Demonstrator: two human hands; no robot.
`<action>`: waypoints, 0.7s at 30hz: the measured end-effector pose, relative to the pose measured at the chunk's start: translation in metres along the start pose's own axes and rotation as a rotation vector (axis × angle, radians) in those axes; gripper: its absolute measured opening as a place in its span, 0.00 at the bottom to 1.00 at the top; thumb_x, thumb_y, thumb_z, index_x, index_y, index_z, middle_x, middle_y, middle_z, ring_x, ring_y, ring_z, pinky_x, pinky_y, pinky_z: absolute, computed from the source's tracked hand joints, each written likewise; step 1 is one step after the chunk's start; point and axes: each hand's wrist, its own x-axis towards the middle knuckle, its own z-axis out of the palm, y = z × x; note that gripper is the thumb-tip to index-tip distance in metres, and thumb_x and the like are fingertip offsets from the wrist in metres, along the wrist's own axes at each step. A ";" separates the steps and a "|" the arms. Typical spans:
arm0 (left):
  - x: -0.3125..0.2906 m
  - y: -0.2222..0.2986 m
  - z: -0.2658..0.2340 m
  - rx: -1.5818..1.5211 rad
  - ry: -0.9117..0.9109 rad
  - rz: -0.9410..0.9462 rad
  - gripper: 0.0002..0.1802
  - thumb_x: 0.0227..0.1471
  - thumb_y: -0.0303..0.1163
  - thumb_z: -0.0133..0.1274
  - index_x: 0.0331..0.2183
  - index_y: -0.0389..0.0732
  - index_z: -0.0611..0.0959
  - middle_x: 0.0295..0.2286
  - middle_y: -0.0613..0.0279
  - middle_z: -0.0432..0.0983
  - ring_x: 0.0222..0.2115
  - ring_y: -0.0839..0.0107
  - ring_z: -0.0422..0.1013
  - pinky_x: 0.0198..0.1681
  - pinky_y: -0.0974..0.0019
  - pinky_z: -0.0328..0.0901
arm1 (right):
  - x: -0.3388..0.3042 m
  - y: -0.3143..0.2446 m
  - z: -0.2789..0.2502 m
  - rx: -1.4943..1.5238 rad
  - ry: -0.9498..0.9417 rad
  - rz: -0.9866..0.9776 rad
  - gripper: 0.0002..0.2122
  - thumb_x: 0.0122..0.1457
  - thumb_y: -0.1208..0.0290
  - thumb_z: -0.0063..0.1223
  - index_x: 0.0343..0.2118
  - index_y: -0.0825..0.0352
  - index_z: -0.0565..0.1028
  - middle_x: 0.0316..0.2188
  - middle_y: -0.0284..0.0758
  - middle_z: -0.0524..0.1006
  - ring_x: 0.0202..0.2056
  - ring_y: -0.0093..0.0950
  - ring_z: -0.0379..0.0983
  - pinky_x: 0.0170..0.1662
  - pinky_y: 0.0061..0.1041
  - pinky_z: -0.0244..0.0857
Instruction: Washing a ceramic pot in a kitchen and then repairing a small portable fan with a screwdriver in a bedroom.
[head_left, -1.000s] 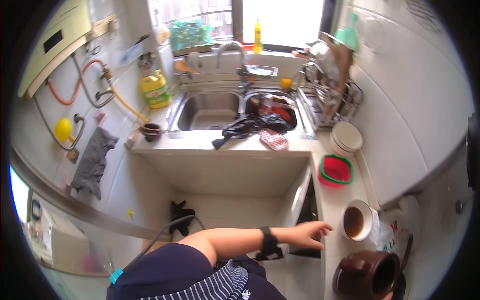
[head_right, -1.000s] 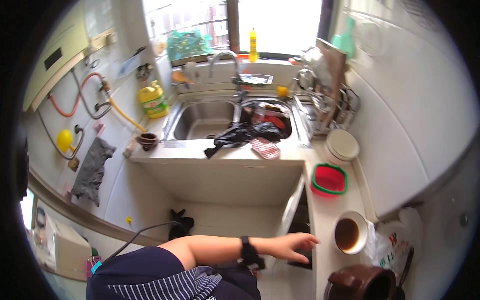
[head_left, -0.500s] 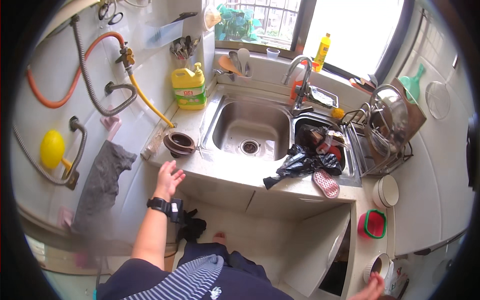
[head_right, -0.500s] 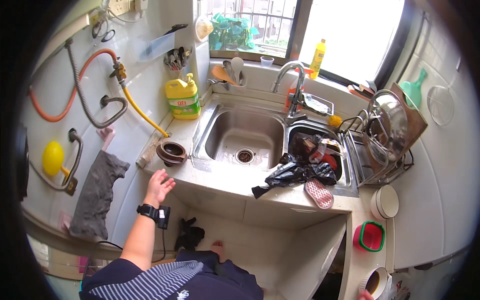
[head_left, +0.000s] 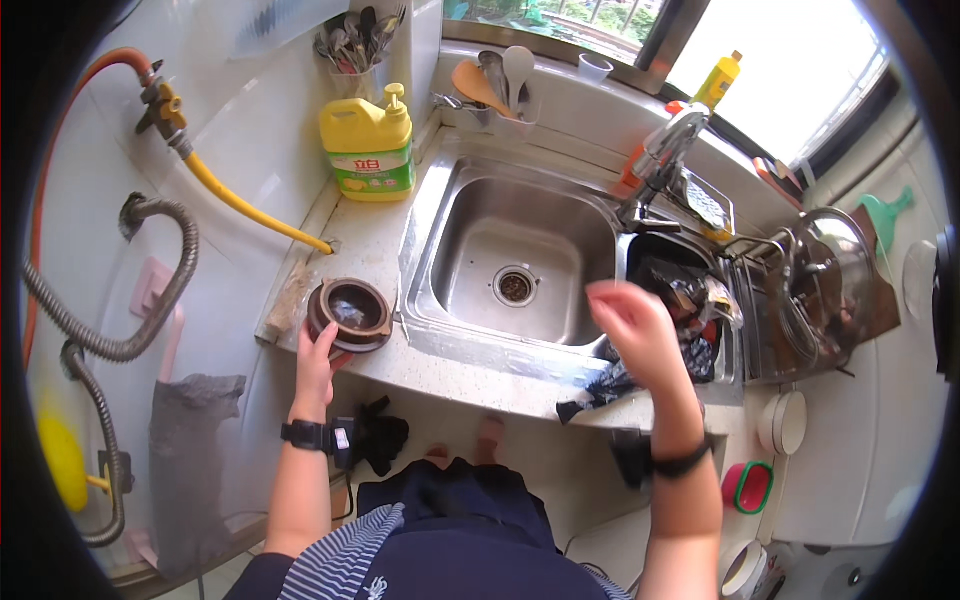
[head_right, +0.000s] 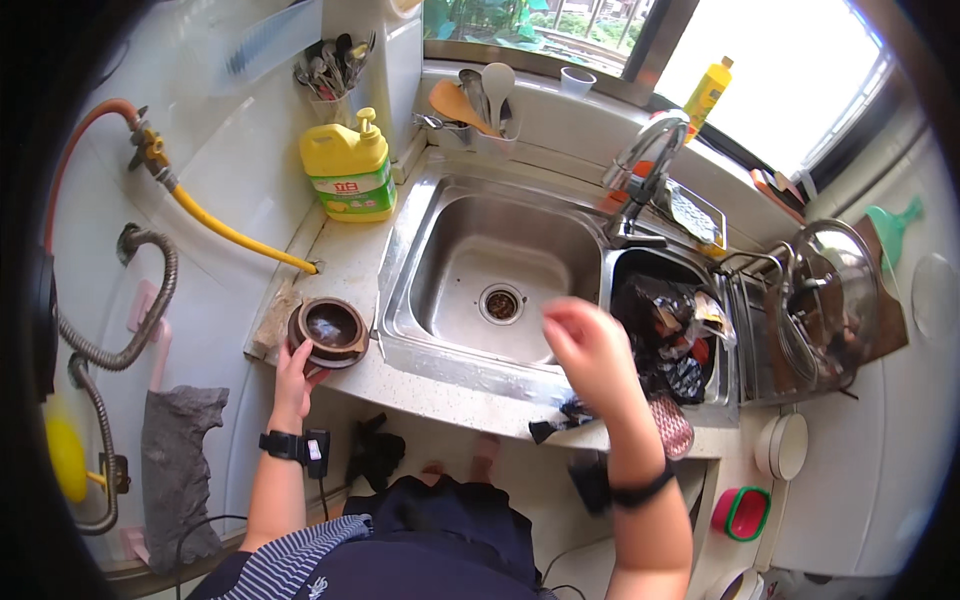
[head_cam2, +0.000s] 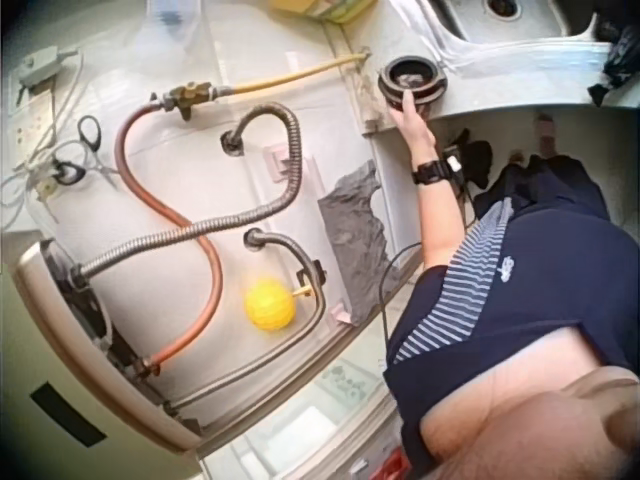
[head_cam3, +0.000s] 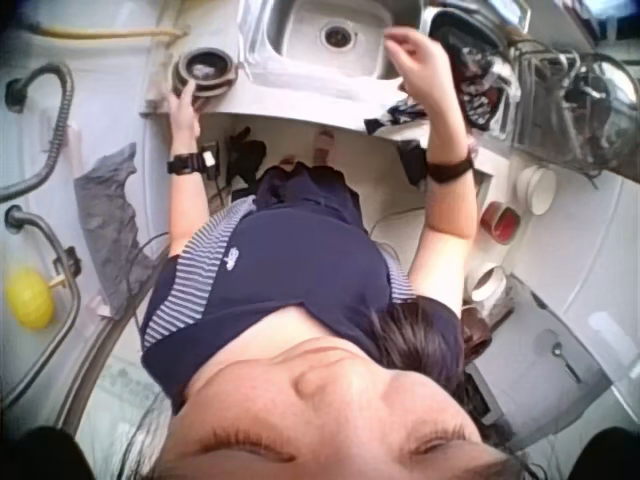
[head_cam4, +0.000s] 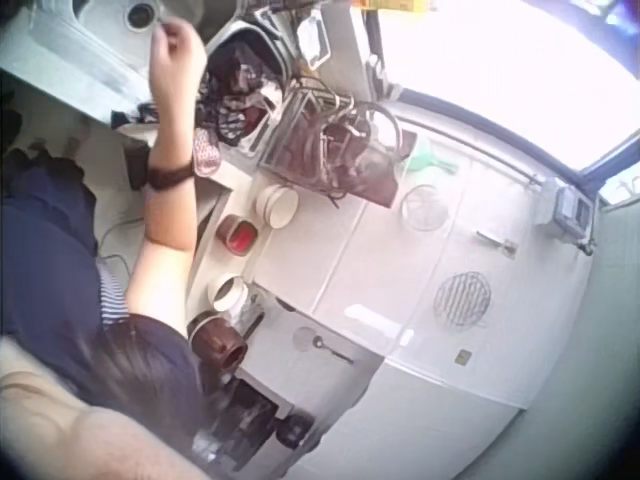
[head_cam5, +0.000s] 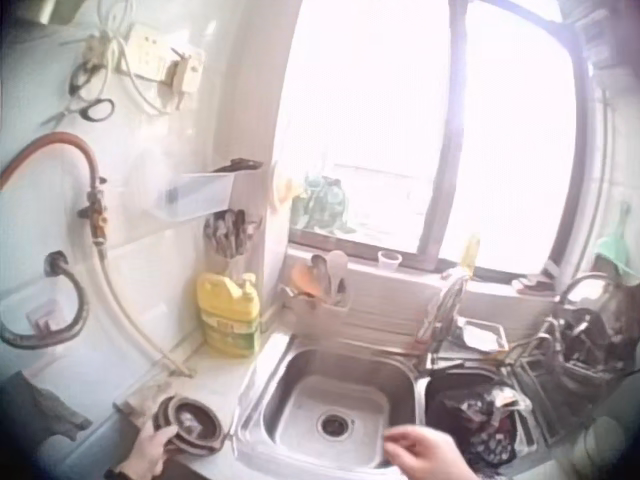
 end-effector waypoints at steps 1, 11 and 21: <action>0.000 -0.004 0.000 -0.003 0.026 0.042 0.33 0.51 0.38 0.48 0.55 0.45 0.54 0.46 0.62 0.63 0.44 0.71 0.64 0.37 0.65 0.65 | 0.047 0.013 0.013 -0.084 -0.053 -0.080 0.10 0.49 0.73 0.52 0.34 0.70 0.75 0.27 0.41 0.77 0.30 0.30 0.75 0.35 0.25 0.68; -0.079 -0.067 -0.020 0.004 0.472 -0.012 0.25 0.52 0.32 0.47 0.51 0.40 0.61 0.45 0.56 0.63 0.41 0.68 0.66 0.40 0.66 0.65 | 0.185 0.247 0.178 -0.764 -0.845 0.172 0.11 0.48 0.68 0.49 0.33 0.65 0.77 0.39 0.40 0.75 0.42 0.37 0.71 0.44 0.33 0.65; -0.137 -0.139 -0.008 0.171 0.569 -0.351 0.16 0.50 0.27 0.49 0.43 0.39 0.70 0.38 0.59 0.69 0.35 0.70 0.69 0.37 0.69 0.66 | 0.156 0.336 0.187 -0.846 -0.779 -0.023 0.13 0.43 0.63 0.58 0.30 0.65 0.77 0.35 0.39 0.75 0.40 0.37 0.70 0.41 0.34 0.66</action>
